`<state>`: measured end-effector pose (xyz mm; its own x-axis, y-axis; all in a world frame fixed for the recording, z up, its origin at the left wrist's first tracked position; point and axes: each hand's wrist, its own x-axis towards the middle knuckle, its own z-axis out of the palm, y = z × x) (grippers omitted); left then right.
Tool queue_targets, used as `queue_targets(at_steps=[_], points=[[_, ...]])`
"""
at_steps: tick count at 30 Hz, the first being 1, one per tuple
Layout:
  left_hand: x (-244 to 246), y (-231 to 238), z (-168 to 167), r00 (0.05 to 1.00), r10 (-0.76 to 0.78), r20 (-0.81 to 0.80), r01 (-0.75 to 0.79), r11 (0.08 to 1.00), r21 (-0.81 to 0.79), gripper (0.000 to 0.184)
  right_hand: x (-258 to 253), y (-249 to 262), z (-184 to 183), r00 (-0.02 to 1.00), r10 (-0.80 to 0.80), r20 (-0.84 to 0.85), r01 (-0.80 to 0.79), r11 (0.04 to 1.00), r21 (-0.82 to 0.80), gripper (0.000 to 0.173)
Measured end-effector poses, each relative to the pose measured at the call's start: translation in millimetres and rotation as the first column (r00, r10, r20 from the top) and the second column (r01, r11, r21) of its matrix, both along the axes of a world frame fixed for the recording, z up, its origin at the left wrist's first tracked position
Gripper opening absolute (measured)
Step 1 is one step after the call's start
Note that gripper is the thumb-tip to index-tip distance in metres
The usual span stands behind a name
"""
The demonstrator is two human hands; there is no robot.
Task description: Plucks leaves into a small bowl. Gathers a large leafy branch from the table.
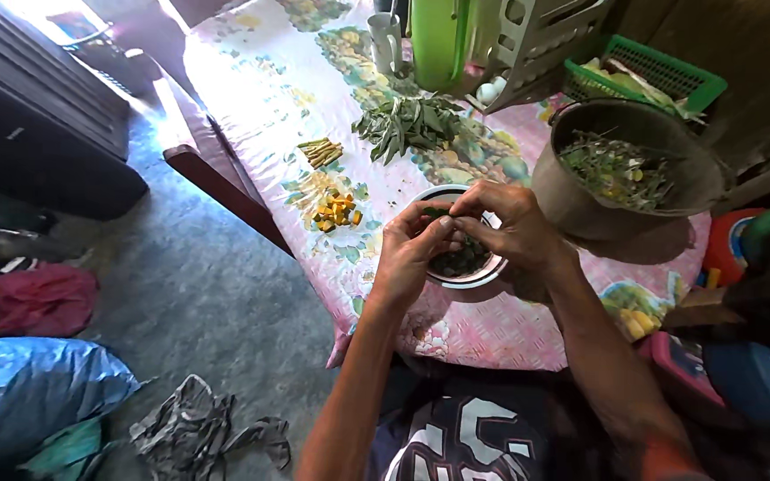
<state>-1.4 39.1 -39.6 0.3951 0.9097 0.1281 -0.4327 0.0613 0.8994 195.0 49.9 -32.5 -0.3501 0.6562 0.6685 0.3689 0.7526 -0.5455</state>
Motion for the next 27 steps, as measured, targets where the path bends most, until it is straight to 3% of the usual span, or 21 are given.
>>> queue_targets(at_steps=[6,10,14,18,24,27], points=[[0.6,-2.1,-2.4,0.996,-0.012,0.092,0.013,1.0,-0.006,0.011,-5.3,-3.4,-5.7,0.964,0.125,-0.235,-0.16,0.978,-0.137,0.016],[3.0,-5.5,-0.3,0.994,0.035,0.1,-0.035,0.999,0.001,0.01,-1.7,-5.2,-5.4,0.923,0.105,-0.369,-0.18,0.968,-0.174,0.013],[-1.6,-4.0,1.7,0.992,0.104,0.072,-0.103,0.995,-0.015,0.01,13.8,-3.0,-4.3,0.946,0.054,-0.319,-0.114,0.978,-0.172,0.012],[-2.2,-3.6,1.2,0.992,0.094,0.086,-0.093,0.995,-0.024,0.009,16.6,2.3,-7.7,0.998,0.03,-0.062,-0.037,0.992,-0.122,0.022],[4.7,-7.2,-0.9,0.992,0.129,0.014,-0.13,0.99,0.053,0.01,3.2,-0.3,-7.7,0.989,0.056,-0.134,-0.063,0.997,-0.053,0.028],[5.0,-8.0,-3.2,0.978,0.199,-0.059,-0.187,0.969,0.164,0.013,2.4,-2.5,-7.6,0.992,0.006,-0.122,-0.014,0.997,-0.07,0.02]])
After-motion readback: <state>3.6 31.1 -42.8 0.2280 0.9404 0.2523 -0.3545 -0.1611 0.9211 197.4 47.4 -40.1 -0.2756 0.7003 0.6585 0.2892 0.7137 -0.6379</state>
